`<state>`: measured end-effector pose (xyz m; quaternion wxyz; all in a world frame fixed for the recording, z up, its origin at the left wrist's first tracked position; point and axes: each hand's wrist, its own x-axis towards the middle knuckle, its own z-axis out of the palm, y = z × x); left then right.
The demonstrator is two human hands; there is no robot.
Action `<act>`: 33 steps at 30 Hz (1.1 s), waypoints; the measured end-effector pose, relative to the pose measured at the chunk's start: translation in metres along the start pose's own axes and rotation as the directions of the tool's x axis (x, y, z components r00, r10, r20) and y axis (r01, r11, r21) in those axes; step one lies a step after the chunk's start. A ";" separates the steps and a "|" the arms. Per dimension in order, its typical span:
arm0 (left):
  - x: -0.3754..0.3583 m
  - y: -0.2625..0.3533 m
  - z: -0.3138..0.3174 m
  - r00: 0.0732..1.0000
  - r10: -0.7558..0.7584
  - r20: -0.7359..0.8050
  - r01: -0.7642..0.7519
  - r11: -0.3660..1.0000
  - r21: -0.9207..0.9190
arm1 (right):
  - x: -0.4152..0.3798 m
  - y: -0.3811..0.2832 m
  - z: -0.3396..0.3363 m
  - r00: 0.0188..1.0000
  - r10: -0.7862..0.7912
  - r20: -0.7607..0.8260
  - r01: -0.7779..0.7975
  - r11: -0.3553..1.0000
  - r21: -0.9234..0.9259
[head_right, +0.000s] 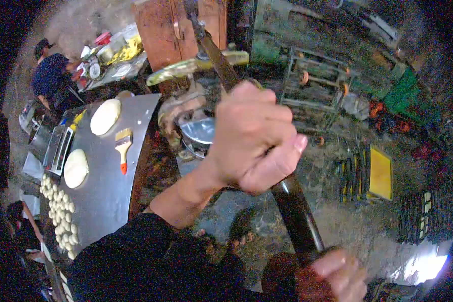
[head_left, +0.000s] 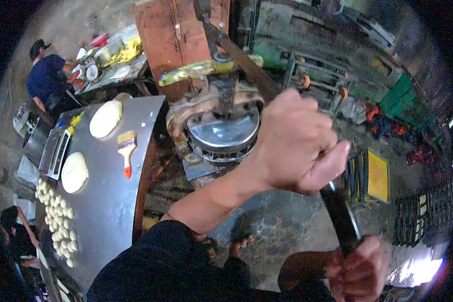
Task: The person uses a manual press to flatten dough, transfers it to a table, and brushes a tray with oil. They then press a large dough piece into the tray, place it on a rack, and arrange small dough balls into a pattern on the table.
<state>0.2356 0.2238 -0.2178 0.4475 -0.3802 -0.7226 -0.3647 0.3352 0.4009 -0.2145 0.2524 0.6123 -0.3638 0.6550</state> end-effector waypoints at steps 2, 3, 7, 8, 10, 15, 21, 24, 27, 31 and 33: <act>0.001 0.001 0.002 0.999 -0.044 0.021 0.043 0.999 0.016 | 0.001 0.006 -0.010 0.999 -0.033 0.009 0.033 0.999 -0.006; 0.007 0.000 0.002 1.000 -0.012 -0.006 0.013 0.997 0.076 | -0.005 0.001 -0.009 0.996 -0.055 -0.068 0.054 0.998 -0.020; 0.015 -0.011 -0.005 0.999 -0.035 0.025 0.035 0.999 0.029 | 0.005 -0.003 -0.019 1.000 -0.002 0.028 0.006 0.988 -0.156; 0.019 -0.018 -0.002 1.000 -0.027 0.014 0.026 0.998 0.061 | 0.011 -0.002 -0.019 0.999 0.014 0.047 -0.005 0.984 -0.180; 0.014 -0.026 -0.003 0.996 -0.056 0.064 0.050 0.994 0.095 | 0.020 0.016 -0.013 0.999 -0.053 0.002 0.053 0.998 -0.046; -0.004 -0.075 -0.054 0.926 -0.369 0.080 0.377 0.912 -0.163 | 0.029 0.006 -0.009 0.997 0.060 -0.057 -0.062 0.998 -0.029; -0.084 -0.236 -0.120 0.654 -0.755 0.047 0.285 0.303 0.910 | 0.073 -0.029 -0.019 0.838 0.518 0.170 -0.343 0.744 -0.574; -0.089 -0.274 -0.130 0.757 -0.645 0.103 0.215 0.395 0.893 | 0.113 -0.051 -0.017 0.540 0.826 0.161 -0.295 0.365 -0.883; -0.073 -0.339 -0.147 0.539 -0.835 0.110 0.478 0.411 0.777 | 0.166 -0.033 -0.006 0.075 0.982 0.175 -0.072 0.180 -0.981; -0.094 -0.348 -0.154 0.658 -0.748 0.089 0.375 0.428 0.822 | 0.162 0.008 0.011 -0.188 0.959 -0.211 -0.120 -0.236 -0.964; -0.125 -0.393 -0.158 0.754 -0.648 0.112 0.312 0.503 0.806 | 0.137 -0.011 0.005 0.055 0.965 -0.255 -0.292 -0.229 -0.929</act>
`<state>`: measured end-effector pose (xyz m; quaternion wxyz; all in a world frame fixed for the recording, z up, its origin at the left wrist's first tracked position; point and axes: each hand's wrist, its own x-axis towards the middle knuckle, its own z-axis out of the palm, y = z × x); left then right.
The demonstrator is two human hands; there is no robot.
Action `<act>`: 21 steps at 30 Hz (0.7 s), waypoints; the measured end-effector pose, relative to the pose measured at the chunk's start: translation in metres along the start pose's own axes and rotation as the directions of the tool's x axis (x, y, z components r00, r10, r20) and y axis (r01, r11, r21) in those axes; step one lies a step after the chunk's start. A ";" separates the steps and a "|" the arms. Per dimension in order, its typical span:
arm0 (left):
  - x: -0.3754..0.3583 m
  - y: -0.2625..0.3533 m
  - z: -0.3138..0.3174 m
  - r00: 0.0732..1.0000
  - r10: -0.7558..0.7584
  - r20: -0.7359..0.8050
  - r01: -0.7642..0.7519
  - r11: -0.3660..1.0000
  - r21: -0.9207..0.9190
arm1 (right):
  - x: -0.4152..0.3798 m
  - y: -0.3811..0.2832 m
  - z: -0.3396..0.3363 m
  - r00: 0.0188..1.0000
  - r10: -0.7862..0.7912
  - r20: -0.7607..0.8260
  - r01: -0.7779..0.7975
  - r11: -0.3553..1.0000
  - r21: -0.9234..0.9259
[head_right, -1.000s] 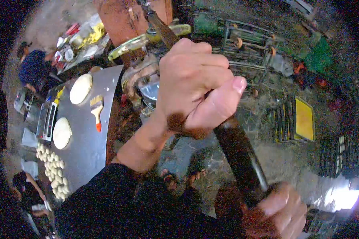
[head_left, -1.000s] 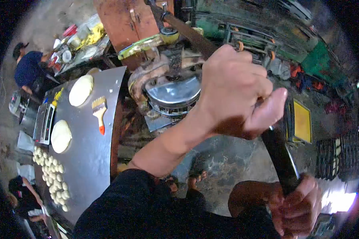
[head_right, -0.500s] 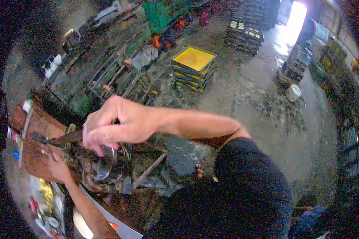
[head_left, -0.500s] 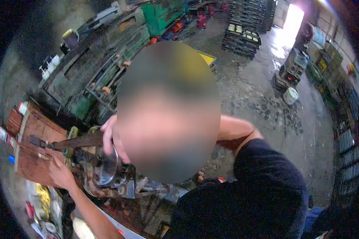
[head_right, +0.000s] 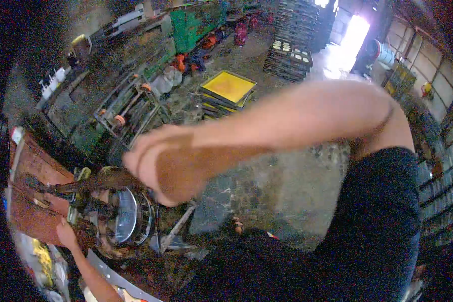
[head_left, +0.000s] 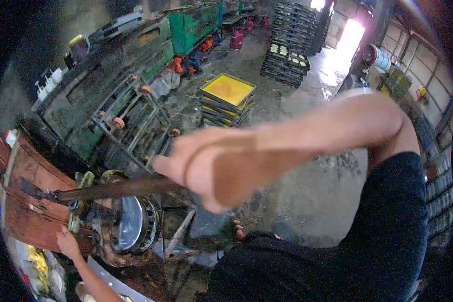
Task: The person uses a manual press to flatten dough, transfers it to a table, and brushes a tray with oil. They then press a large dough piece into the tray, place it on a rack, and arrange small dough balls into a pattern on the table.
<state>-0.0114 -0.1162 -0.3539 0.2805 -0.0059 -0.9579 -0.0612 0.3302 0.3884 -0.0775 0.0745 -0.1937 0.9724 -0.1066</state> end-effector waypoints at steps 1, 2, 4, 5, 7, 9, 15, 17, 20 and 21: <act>-0.002 0.004 -0.001 0.991 -0.108 0.082 0.108 0.994 0.007 | -0.004 0.005 0.014 0.993 0.091 0.071 -0.091 0.996 0.000; -0.004 0.015 -0.017 0.964 -0.210 0.164 0.208 0.978 0.031 | -0.012 0.010 0.037 0.973 0.179 0.143 -0.181 0.984 -0.001; -0.008 0.032 -0.020 0.968 -0.182 0.175 0.185 0.983 0.000 | -0.039 0.058 0.142 0.978 -0.041 -0.205 0.094 0.963 0.253; -0.012 0.038 -0.022 0.952 -0.252 0.175 0.257 0.966 -0.003 | -0.041 0.063 0.185 0.990 0.070 -0.121 -0.041 0.972 0.229; -0.016 0.037 -0.032 0.922 -0.330 0.203 0.318 0.944 0.091 | -0.045 0.081 0.292 0.982 0.178 -0.061 -0.155 0.950 0.269; -0.021 0.043 -0.031 0.920 -0.338 0.196 0.329 0.941 0.080 | -0.040 0.101 0.349 0.979 0.173 -0.106 -0.124 0.923 0.365; -0.029 0.075 -0.069 0.922 -0.322 0.217 0.327 0.945 0.011 | -0.028 0.084 0.332 0.960 0.220 -0.172 -0.119 0.880 0.461; -0.045 0.061 -0.078 0.889 -0.405 0.215 0.401 0.914 0.061 | -0.036 0.074 0.319 0.963 0.270 -0.023 -0.228 0.854 0.468; -0.039 0.061 -0.070 0.943 -0.283 0.173 0.290 0.957 -0.016 | -0.049 0.053 0.231 0.953 0.303 0.008 -0.280 0.871 0.404; -0.032 0.052 -0.064 0.948 -0.201 0.246 0.199 0.979 0.031 | -0.049 0.051 0.218 0.959 0.276 0.059 -0.279 0.893 0.353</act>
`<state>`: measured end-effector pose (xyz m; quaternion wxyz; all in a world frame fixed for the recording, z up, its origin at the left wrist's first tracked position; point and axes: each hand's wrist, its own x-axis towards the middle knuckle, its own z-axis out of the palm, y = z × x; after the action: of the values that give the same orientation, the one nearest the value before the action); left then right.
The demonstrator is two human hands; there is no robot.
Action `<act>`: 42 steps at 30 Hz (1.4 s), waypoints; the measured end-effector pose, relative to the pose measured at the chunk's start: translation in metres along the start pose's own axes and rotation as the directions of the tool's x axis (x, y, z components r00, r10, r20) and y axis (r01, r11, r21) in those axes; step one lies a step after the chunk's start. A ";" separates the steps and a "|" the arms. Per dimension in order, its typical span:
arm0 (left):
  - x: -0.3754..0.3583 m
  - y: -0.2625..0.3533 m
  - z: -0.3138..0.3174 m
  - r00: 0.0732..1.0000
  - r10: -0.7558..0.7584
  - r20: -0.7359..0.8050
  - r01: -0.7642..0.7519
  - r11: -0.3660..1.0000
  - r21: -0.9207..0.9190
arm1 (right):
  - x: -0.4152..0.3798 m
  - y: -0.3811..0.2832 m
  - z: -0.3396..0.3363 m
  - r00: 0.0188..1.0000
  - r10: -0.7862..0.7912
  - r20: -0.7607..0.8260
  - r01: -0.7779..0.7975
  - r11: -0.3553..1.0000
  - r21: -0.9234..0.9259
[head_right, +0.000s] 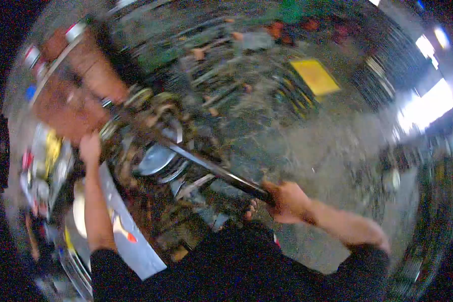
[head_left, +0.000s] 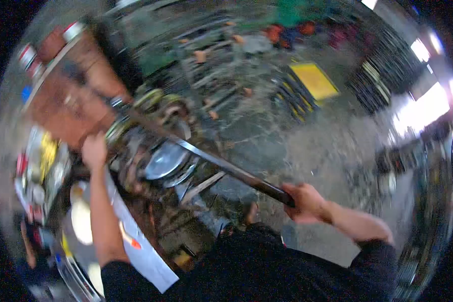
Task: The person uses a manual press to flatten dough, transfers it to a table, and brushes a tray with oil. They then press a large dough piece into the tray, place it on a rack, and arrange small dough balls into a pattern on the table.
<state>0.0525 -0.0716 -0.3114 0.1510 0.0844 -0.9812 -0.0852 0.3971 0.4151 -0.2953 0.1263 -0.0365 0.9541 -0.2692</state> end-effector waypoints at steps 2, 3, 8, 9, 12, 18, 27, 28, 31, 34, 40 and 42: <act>0.005 0.012 -0.005 0.988 -0.154 0.020 0.155 0.986 -0.061 | 0.009 0.008 0.005 0.999 -0.009 -0.053 0.009 1.000 0.004; 0.005 0.014 -0.001 0.995 -0.097 -0.024 0.090 0.977 -0.195 | 0.017 0.020 0.011 0.991 -0.126 -0.032 0.125 0.992 -0.029; -0.003 0.018 0.009 0.975 -0.197 -0.104 0.203 0.978 0.051 | 0.055 0.091 0.113 0.967 -0.197 -0.162 0.200 0.980 0.002; 0.000 0.019 0.015 0.977 -0.191 -0.095 0.199 0.977 0.074 | 0.048 0.087 0.122 0.988 -0.111 -0.109 0.121 0.989 0.087; 0.071 -0.123 0.101 0.984 0.138 -0.113 -0.068 0.878 0.475 | 0.053 0.083 0.124 0.998 -0.042 -0.041 0.037 0.992 -0.125; 0.054 -0.068 0.059 0.988 -0.132 -0.086 0.142 0.982 0.126 | 0.047 0.096 0.153 0.913 -0.209 -0.351 0.202 0.978 -0.058; 0.024 -0.015 0.023 0.998 -0.069 0.004 0.068 0.992 0.105 | 0.046 0.044 0.130 0.823 0.569 -0.006 -0.565 0.819 0.102; -0.004 0.010 0.003 0.976 0.088 -0.201 -0.070 0.993 0.096 | 0.032 0.031 0.111 0.861 0.494 0.118 -0.508 0.849 0.147; -0.045 0.066 -0.043 0.839 0.349 -0.417 -0.491 0.817 -0.303 | 0.001 0.013 0.049 0.980 0.101 -0.172 -0.089 0.993 0.080; -0.113 0.152 -0.122 0.519 0.673 -0.527 -0.844 0.305 -0.442 | -0.019 -0.065 -0.065 0.855 -0.195 -0.480 0.248 0.968 0.049; -0.133 0.282 -0.200 0.463 0.465 -0.754 -0.885 0.197 -0.422 | 0.065 -0.209 -0.207 0.315 -0.625 -0.714 0.090 0.769 -0.633; -0.064 0.287 -0.194 0.393 0.205 -0.896 -0.872 0.394 -0.292 | 0.099 -0.249 -0.240 0.219 -0.695 -0.685 0.093 0.714 -0.694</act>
<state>0.1324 0.1920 -0.0918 0.5767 -0.3282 -0.6492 -0.3718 0.2397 0.3103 0.0108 -0.5276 -0.1647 0.8334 0.0023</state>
